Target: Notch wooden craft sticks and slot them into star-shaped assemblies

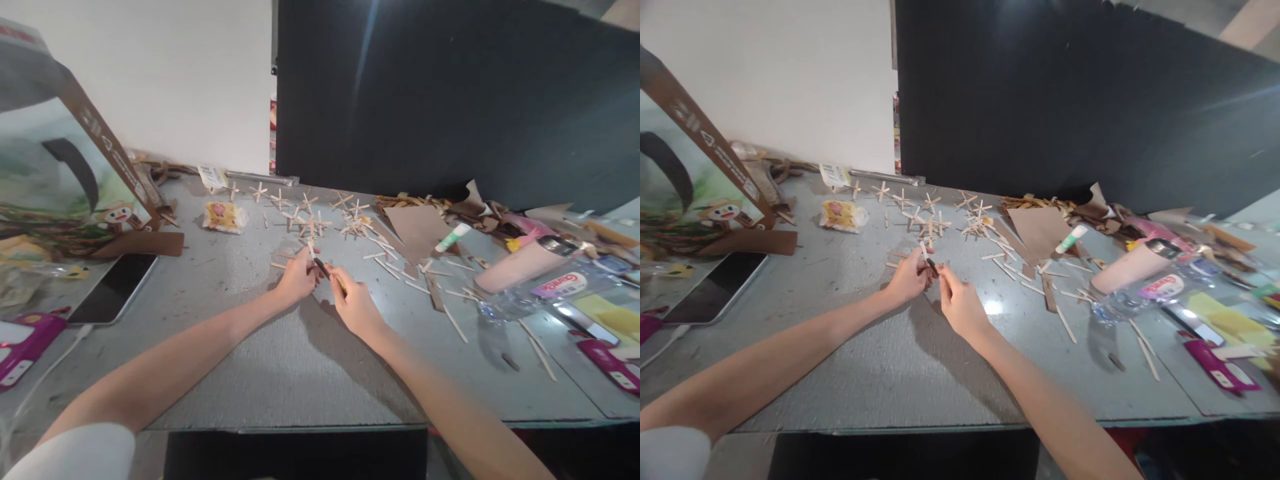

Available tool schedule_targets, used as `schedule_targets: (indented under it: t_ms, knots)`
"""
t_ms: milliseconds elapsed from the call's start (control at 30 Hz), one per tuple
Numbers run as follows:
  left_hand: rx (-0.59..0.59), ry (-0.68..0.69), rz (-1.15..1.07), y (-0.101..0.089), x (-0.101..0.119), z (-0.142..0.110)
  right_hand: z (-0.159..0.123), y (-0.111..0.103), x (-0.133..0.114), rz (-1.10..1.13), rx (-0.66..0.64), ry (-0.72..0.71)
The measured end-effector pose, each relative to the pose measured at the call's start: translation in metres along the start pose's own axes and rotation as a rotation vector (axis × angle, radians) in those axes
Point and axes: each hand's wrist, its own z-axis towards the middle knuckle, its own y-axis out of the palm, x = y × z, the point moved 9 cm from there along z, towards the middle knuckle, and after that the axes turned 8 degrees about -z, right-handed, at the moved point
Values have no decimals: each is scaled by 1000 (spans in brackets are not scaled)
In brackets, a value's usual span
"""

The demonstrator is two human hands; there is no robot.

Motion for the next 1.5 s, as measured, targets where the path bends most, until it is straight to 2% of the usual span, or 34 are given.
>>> schedule_targets:
  t_ms: [200, 367, 533, 733, 900, 1000, 1133, 1300, 1500]
  knots:
    - [-36, 22, 82, 3, -2, -2, 2, -10, 5, 77, -20, 30]
    - [-4, 46, 48, -1, 5, -2, -2, -2, 5, 111, 48, 37]
    - [18, -1, -18, -2, 4, -2, -5, 6, 7, 132, 91, 39]
    - [33, 34, 16, -3, 6, -2, -5, 6, 4, 112, 66, 28]
    - [8, 95, 146, -1, 10, -4, 0, -3, 6, 140, 22, 51]
    - [-22, 86, 183, 3, 9, -5, 2, -6, 10, 170, -13, 78]
    - [11, 26, 113, 0, 6, -4, 0, -1, 7, 165, 30, 79]
    - [62, 46, -2, -7, 7, -3, -4, 11, -2, 146, 118, 45]
    - [60, 109, 62, -7, 10, -2, 3, 5, 5, 153, 53, 46]
